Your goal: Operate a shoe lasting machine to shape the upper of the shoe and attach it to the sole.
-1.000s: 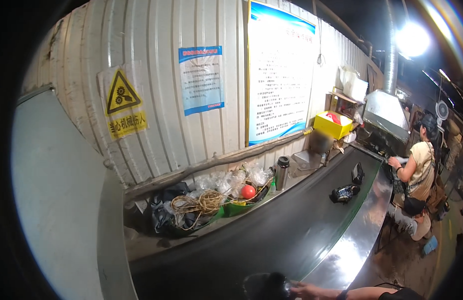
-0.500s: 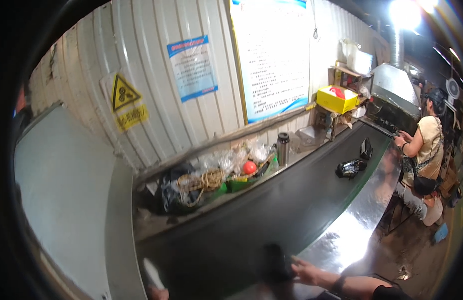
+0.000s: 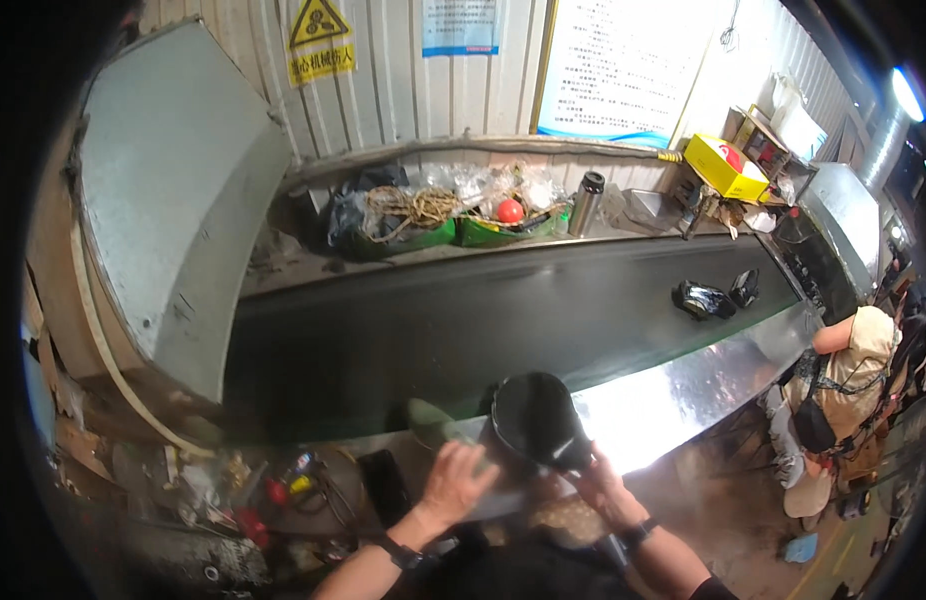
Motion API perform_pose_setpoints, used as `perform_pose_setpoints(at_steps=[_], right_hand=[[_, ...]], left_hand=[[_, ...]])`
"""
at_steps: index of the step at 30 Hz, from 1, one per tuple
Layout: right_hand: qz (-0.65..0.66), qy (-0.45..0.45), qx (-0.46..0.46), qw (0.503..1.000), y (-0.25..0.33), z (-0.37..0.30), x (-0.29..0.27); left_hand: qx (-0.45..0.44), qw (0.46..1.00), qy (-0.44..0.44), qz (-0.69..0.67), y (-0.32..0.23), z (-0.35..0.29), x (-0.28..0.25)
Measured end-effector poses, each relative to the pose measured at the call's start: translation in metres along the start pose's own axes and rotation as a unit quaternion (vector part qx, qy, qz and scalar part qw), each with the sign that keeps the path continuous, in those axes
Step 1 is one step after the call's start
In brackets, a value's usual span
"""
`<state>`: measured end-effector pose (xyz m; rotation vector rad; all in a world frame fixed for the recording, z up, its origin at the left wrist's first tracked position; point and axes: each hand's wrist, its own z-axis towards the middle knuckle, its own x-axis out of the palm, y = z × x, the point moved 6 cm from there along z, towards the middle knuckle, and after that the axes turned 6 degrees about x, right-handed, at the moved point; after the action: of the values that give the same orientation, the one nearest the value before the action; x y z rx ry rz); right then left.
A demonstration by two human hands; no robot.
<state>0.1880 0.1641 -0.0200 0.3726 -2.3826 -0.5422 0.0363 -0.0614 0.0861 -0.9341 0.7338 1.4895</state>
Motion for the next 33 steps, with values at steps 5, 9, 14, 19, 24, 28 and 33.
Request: perform_pose_setpoints(at_steps=[5, 9, 14, 19, 24, 28, 33], right_hand=[[-0.040, -0.040, -0.103, 0.993, 0.024, -0.028, -0.026], [-0.367, -0.013, -0.257, 0.894, 0.052, -0.097, 0.013], [-0.686, 0.202, -0.425, 0.554, 0.001, -0.126, 0.053], [-0.675, 0.188, -0.516, 0.493, -0.047, -0.103, 0.056], [-0.600, 0.124, -0.450, 0.649, -0.044, -0.049, 0.062], [-0.597, 0.184, -0.372, 0.686, -0.040, -0.048, 0.026], [-0.663, 0.205, -0.360, 0.624, -0.046, -0.057, 0.000]], left_hand=[[0.009, 0.994, 0.028, -0.104, -0.082, 0.009, 0.047], [-0.290, 0.849, -0.034, -0.441, -0.022, -0.003, 0.059], [-0.581, 0.318, -0.078, -0.745, 0.048, -0.023, 0.077], [-0.646, 0.634, 0.006, -0.425, 0.091, -0.053, 0.098], [-0.589, 0.789, -0.131, -0.116, 0.105, -0.039, 0.086], [-0.640, 0.724, -0.111, -0.233, 0.070, -0.053, 0.098], [-0.675, 0.712, 0.037, -0.191, 0.036, -0.016, 0.109]])
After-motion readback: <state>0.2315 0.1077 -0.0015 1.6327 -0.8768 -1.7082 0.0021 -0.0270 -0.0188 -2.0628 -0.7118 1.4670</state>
